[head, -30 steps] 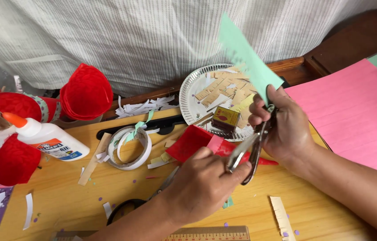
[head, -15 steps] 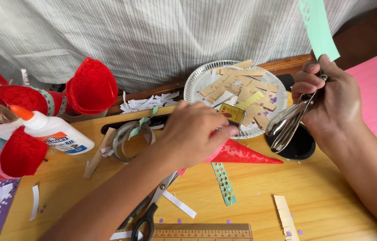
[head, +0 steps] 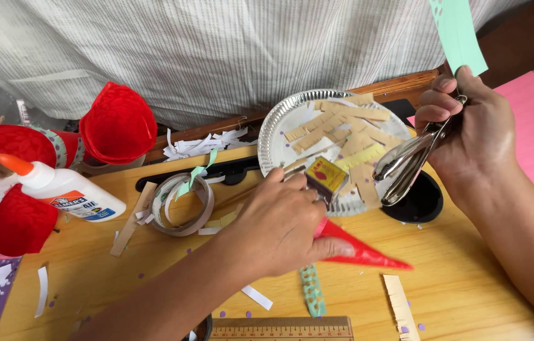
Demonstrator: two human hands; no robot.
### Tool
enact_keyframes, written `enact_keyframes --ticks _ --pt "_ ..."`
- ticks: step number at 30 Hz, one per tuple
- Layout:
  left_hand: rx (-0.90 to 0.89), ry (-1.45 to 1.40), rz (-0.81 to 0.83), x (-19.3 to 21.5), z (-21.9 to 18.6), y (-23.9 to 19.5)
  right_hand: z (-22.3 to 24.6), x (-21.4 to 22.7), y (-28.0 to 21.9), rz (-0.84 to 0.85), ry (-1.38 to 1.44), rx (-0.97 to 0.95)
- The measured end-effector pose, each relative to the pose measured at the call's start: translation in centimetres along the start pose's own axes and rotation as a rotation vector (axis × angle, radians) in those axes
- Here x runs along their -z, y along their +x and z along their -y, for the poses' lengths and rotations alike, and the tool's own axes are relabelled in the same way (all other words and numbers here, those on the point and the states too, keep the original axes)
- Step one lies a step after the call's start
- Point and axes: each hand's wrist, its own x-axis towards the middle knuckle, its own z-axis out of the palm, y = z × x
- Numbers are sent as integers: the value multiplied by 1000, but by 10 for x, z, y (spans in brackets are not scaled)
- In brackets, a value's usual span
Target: A person is seen handcrafting paper decorations, specifically gluing fringe to a cone and punching holes into a paper strip.
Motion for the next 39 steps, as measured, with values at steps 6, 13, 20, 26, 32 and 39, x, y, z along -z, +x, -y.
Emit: enact_keyframes --ticks 6,13,20,26,32,39 --pt "-36 -61 11 0 -14 -32 3 -2 3 -14 -2 4" --pt "53 -219 82 30 -2 -21 6 6 15 17 23 -82" --pt "7 -190 180 21 17 26 8 6 18 27 12 -74" --pt "37 -290 183 33 31 44 7 9 23 33 -6 -68" --pt "27 -188 264 25 38 54 7 5 20 24 -23 -57" --pt "298 -336 99 42 63 57 9 5 21 27 16 -54"
